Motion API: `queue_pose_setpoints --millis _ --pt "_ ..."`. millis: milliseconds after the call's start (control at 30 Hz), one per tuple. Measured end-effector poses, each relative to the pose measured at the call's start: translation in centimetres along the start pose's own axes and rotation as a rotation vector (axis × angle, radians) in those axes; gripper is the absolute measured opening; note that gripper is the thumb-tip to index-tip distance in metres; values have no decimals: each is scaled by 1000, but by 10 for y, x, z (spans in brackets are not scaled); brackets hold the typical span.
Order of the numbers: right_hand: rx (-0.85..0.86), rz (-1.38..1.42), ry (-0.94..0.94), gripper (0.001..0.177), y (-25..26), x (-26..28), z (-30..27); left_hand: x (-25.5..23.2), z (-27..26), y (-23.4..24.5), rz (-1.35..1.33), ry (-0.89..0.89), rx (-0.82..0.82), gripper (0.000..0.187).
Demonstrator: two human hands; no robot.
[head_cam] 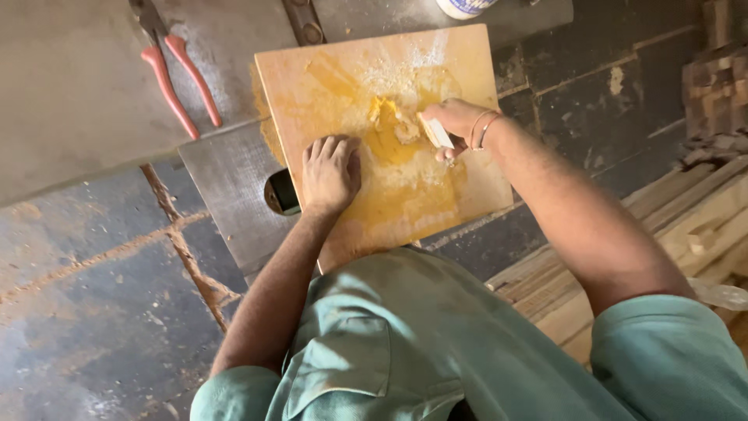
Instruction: The person places adhesive and colored powders onto a wooden board and mixes them into a paste using a small metal scraper.
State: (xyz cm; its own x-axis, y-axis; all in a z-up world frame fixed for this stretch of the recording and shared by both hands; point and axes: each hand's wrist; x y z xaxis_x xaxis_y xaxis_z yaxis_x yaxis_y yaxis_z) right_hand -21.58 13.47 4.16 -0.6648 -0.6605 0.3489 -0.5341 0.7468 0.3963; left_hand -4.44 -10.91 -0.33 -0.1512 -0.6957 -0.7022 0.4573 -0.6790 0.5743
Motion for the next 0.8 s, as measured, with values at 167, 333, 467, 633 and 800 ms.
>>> queue_pose_setpoints --millis 167,333,467,633,800 --pt "91 371 -47 36 1 -2 17 2 6 2 -30 10 -54 19" --pt "174 711 3 44 13 -22 17 1 1 5 -39 16 -36 22" --pt "218 974 219 50 0 -48 9 0 5 5 -32 36 -29 17" --pt "-352 -117 1032 48 -68 -87 -6 1 5 6 -5 32 11 20" --pt "-596 -899 1178 55 -65 -89 -59 -1 1 4 11 5 5 20"
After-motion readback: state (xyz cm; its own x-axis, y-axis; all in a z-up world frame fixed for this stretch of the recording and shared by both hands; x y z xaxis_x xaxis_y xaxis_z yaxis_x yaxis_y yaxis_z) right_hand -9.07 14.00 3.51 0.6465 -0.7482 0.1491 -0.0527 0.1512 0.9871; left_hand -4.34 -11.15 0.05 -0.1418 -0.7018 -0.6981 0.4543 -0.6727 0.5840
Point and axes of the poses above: each hand's wrist, its own z-axis towards the middle knuckle, its own y-axis out of the back of the hand, x = y × z, and after that the axes turned 11 degrees about -x, right-handed
